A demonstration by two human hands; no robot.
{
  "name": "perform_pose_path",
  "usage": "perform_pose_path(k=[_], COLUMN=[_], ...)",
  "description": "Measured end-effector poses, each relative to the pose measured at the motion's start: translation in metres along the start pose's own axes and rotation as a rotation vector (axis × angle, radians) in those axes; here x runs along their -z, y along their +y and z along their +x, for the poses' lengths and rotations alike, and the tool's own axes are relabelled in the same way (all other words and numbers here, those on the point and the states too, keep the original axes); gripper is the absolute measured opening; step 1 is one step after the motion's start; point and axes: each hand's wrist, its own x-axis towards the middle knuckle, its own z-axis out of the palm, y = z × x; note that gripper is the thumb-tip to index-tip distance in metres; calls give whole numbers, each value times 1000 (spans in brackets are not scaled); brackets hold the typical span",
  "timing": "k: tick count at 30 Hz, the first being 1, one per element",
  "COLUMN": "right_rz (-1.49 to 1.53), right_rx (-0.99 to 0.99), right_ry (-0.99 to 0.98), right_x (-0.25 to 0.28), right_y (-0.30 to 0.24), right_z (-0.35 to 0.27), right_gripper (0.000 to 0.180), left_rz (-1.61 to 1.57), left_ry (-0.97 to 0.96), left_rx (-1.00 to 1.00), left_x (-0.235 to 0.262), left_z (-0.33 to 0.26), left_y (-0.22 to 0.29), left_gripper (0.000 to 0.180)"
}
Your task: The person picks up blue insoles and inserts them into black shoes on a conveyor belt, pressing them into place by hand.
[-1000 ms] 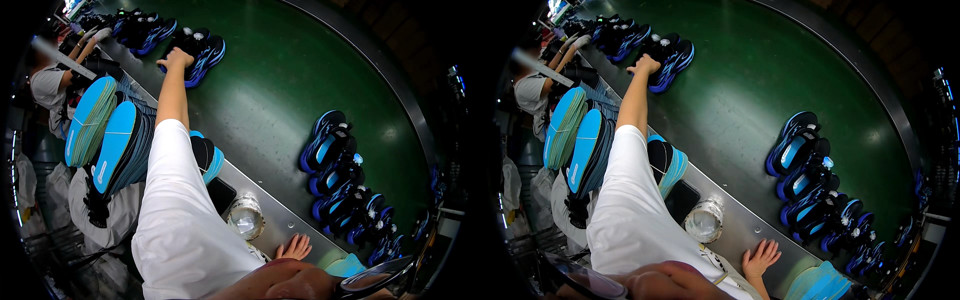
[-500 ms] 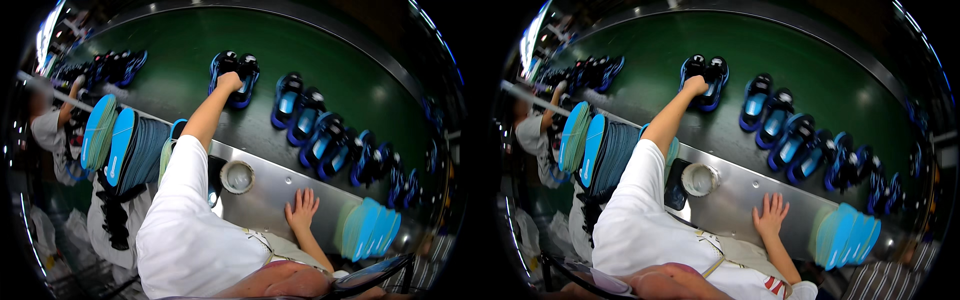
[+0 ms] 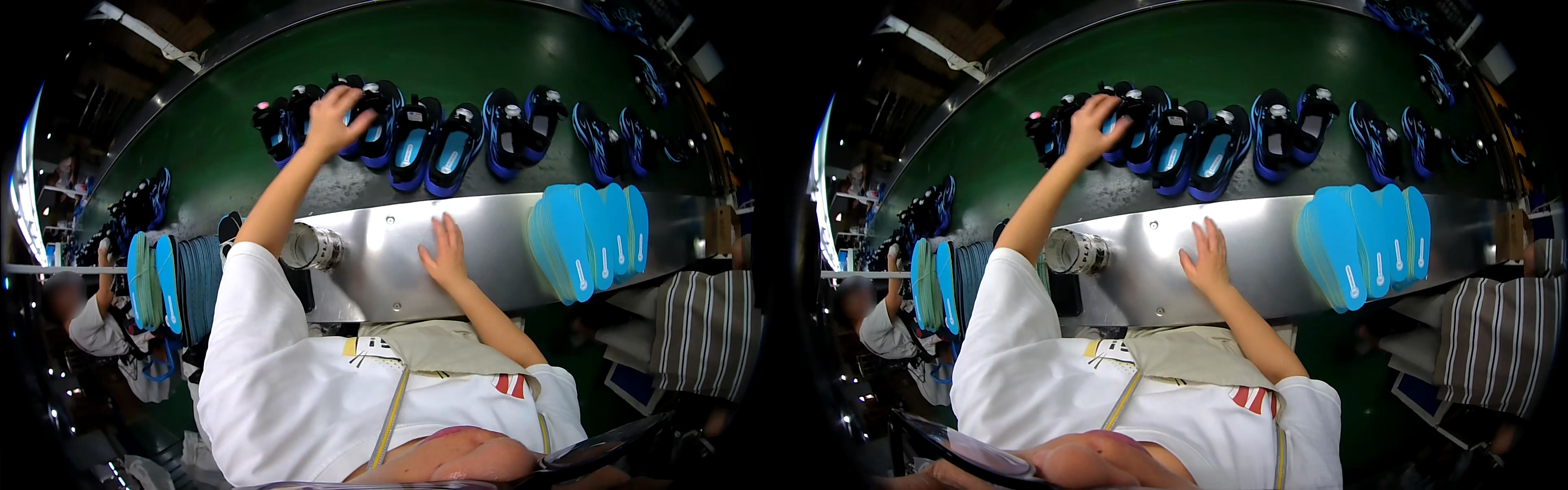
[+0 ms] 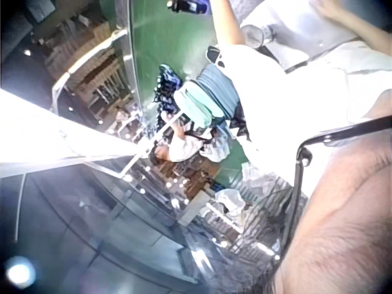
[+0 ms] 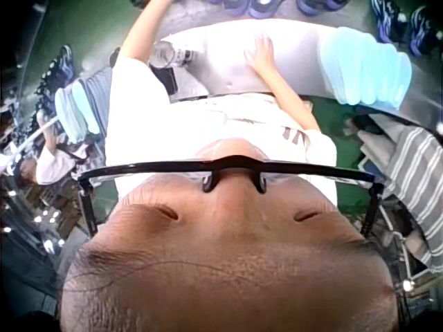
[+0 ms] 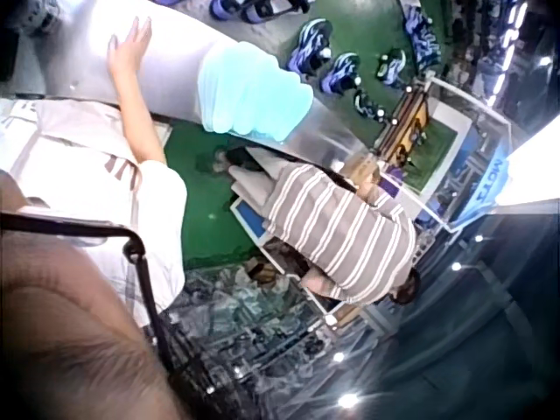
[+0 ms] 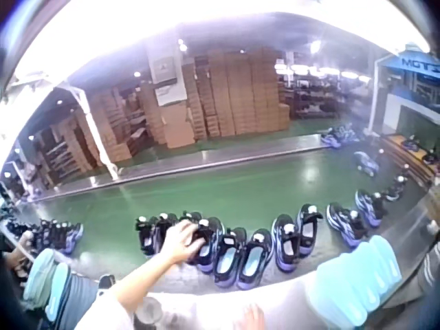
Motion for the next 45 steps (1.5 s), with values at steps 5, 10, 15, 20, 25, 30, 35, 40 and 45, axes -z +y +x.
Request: perform_pose_path(k=[5,10,15,20,25,30,35,40,45], right_rz=[115,204,156,-112,-332,-534,-449,-472,-488], right_rx=[-101,-93,-102,258,-108,-109,-158,-197,-189], right_ry=[90,-162,-185,69,-74,-45,57,85,121], right_x=[18,31,66,156,235,236,234,233,230], right_y=[7,49,64,34,68,93,97,99,101], right_z=[40,92,132,97,9,-42,-36,-37,-38], right_gripper=[73,69,58,43,46,49,42,43,44], left_rz=[119,35,82,165,-213,16,11,-169,-246], left_ry=[-469,-403,-224,-178,-134,-473,-737,-773,-793], left_rx=[-389,-437,-236,19,-248,-274,74,-15,29], left_x=[-25,-78,-131,-156,-110,-159,-202,-197,-191], left_z=[-40,-18,3,39,57,54,84,108,107], left_y=[72,100,109,120,160,198,216,214,215], left_gripper=[74,68,42,66,52,64,62,43,41])
